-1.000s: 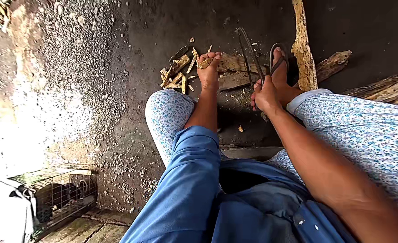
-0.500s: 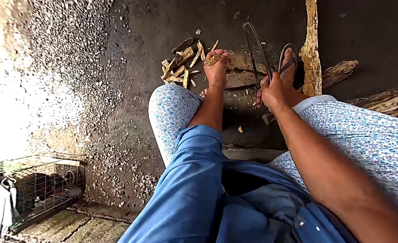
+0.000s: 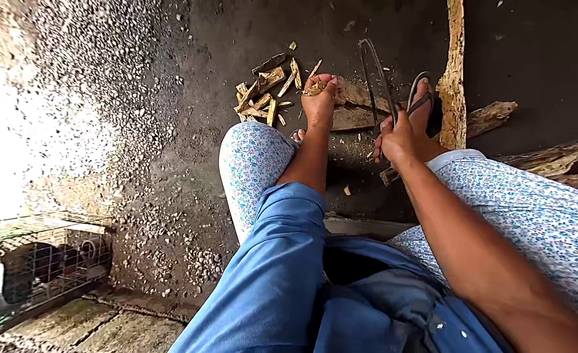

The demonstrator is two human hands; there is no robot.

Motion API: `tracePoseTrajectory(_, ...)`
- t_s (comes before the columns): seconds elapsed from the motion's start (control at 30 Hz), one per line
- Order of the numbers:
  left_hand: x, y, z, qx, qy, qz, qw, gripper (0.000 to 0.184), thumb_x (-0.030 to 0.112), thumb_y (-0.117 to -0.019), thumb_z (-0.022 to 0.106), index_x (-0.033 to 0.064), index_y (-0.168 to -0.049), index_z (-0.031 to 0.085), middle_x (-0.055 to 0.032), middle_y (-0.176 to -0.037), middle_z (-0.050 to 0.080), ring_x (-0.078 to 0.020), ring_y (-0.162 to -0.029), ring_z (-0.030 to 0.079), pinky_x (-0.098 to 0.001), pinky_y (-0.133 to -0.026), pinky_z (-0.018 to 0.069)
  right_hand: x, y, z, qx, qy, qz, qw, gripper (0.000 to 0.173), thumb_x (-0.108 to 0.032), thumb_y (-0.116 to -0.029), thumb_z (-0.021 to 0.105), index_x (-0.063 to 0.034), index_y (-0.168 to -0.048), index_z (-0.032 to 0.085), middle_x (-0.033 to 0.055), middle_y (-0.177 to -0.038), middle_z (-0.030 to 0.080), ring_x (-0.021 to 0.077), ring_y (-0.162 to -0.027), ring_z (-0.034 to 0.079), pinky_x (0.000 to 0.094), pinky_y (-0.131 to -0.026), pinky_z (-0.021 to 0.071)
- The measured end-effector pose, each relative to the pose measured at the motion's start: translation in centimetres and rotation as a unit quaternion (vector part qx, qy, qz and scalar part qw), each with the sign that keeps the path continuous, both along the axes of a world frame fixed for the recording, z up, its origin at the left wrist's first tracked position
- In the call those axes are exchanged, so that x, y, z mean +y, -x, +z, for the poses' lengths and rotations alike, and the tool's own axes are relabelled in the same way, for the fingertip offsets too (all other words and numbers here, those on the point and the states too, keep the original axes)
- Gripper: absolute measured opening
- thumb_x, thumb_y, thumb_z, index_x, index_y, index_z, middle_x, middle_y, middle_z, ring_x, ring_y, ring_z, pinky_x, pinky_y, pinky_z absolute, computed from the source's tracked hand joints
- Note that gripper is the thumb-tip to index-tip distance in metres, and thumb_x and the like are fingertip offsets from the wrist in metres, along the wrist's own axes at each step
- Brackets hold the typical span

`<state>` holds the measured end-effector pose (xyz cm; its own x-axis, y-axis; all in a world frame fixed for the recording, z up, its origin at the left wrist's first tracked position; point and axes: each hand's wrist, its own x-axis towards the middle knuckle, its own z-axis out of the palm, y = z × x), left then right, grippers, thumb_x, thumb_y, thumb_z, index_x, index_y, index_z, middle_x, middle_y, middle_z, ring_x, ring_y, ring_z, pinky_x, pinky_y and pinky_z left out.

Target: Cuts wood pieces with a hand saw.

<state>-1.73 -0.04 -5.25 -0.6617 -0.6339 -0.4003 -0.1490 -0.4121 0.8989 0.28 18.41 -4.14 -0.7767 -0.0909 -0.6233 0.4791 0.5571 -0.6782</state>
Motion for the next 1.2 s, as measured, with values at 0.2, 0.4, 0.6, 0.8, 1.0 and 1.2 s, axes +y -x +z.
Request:
tracePoseTrajectory(0.2,-0.9,0.9,-0.2,-0.012,-0.005,-0.015,1.0,0.014,0.003,-0.098,0.067,0.004,-0.111,0.06,-0.0122,-0.101,0.068,-0.0241,-0.091,0.068,-0.0431,-0.07,0.06,5.0,-7.4,5.0,-0.039,-0.001,-0.023,0.999,0.026,-0.018,-0.1129,0.039,-0.0029,-0.134,0.041,0.0058,-0.07,0.056,0.0167,-0.051,0.061,0.0359,-0.05,0.0588)
tracePoseTrajectory(0.4,-0.1,-0.4,-0.1,0.015,-0.003,-0.019,1.0,0.015,-0.001,-0.0975,0.065,0.0031,-0.11,0.058,-0.0134,-0.107,0.071,-0.0237,-0.095,0.07,-0.0411,-0.07,0.0603,-0.8,2.8,-0.8,-0.031,-0.003,-0.011,0.999,0.031,-0.026,-0.1129,0.039,-0.0095,-0.139,0.038,0.0084,-0.076,0.054,0.0203,-0.05,0.059,0.0398,-0.047,0.0562)
tracePoseTrajectory(0.6,-1.0,0.5,-0.4,-0.004,-0.016,-0.012,1.0,0.016,0.002,-0.0978,0.067,0.004,-0.111,0.059,-0.0127,-0.103,0.07,-0.0245,-0.092,0.069,-0.0435,-0.07,0.0601,6.0,-7.7,4.7,-0.044,0.026,-0.018,0.999,0.025,-0.021,-0.113,0.039,-0.0059,-0.133,0.041,0.0055,-0.068,0.055,0.0187,-0.049,0.061,0.038,-0.047,0.059)
tracePoseTrajectory(0.8,0.0,-0.2,-0.1,0.021,0.002,-0.029,0.999,0.014,-0.001,-0.0984,0.064,0.0039,-0.11,0.058,-0.0127,-0.105,0.071,-0.0227,-0.093,0.069,-0.0404,-0.069,0.0603,1.7,0.0,0.7,-0.038,0.018,-0.026,0.999,0.029,-0.024,-0.1125,0.04,-0.0058,-0.135,0.04,0.0074,-0.073,0.055,0.0187,-0.048,0.059,0.0386,-0.047,0.0569)
tracePoseTrajectory(1.0,-0.7,-0.5,-0.6,-0.003,-0.033,0.009,0.999,0.015,0.002,-0.0982,0.066,0.0043,-0.112,0.059,-0.0135,-0.107,0.071,-0.0257,-0.093,0.071,-0.0441,-0.07,0.061,4.3,-5.5,3.3,-0.041,0.041,0.001,0.998,0.027,-0.025,-0.1132,0.039,-0.0068,-0.134,0.039,0.0087,-0.07,0.055,0.0219,-0.048,0.059,0.0414,-0.046,0.0569)
tracePoseTrajectory(1.2,-0.5,0.2,-0.2,-0.001,-0.005,-0.03,1.0,0.014,0.002,-0.0988,0.065,0.0046,-0.111,0.058,-0.0131,-0.107,0.071,-0.025,-0.094,0.07,-0.0424,-0.068,0.0607,4.0,-4.1,2.9,-0.041,0.018,-0.027,0.999,0.026,-0.02,-0.1124,0.04,-0.0032,-0.133,0.04,0.0073,-0.071,0.055,0.018,-0.05,0.06,0.0385,-0.049,0.0579)
